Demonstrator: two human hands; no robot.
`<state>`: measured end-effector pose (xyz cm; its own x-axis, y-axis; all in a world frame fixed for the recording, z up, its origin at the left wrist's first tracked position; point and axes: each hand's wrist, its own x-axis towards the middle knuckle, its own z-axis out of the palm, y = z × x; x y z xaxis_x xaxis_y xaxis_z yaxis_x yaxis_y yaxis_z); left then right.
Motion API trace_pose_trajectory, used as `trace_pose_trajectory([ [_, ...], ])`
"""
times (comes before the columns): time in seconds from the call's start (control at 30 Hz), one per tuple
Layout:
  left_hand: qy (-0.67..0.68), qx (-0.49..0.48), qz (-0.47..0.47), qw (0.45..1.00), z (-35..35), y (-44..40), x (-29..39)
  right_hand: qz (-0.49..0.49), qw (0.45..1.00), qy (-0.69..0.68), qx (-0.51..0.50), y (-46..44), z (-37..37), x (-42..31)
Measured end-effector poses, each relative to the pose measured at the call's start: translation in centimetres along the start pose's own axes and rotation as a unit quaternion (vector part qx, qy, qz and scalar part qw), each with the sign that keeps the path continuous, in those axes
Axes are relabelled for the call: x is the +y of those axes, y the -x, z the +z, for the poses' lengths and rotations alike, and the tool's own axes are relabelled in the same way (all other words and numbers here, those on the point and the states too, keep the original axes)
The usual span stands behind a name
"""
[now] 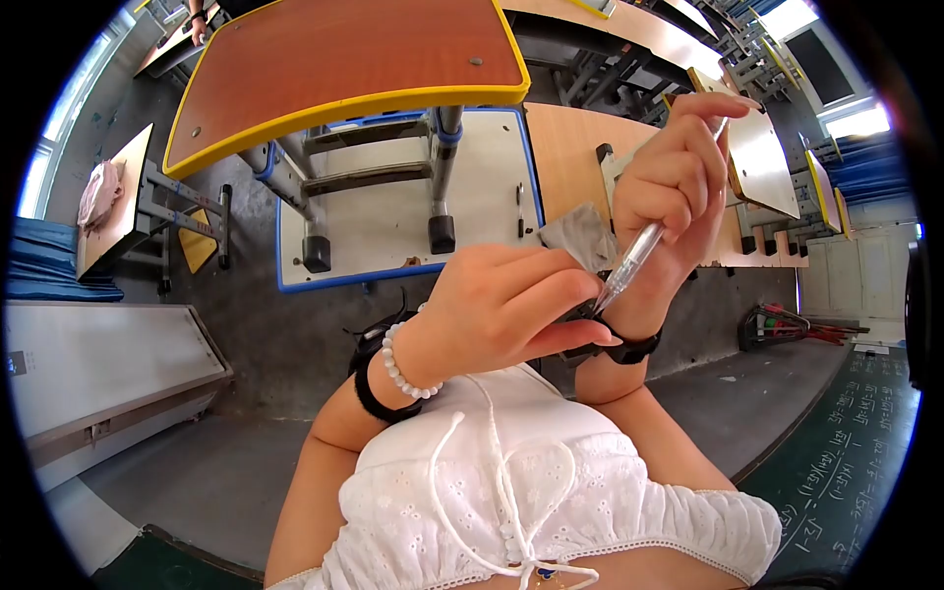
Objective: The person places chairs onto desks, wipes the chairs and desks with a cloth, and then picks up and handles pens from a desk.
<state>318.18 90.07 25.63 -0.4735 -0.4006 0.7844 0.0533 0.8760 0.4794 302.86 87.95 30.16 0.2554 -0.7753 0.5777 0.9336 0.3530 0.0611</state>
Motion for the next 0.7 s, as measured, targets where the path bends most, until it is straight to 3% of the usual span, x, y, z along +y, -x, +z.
trace_pose_trajectory([
  [0.53, -0.014, 0.047, 0.023, 0.999, -0.1, 0.3, 0.1, 0.003, 0.998, -0.045, 0.031, 0.0, -0.7, 1.0],
  [0.7, 0.005, 0.020, 0.022, 1.000, -0.2, 0.2, -0.4, 0.001, 0.997, -0.062, 0.037, 0.0, -1.2, 0.9],
])
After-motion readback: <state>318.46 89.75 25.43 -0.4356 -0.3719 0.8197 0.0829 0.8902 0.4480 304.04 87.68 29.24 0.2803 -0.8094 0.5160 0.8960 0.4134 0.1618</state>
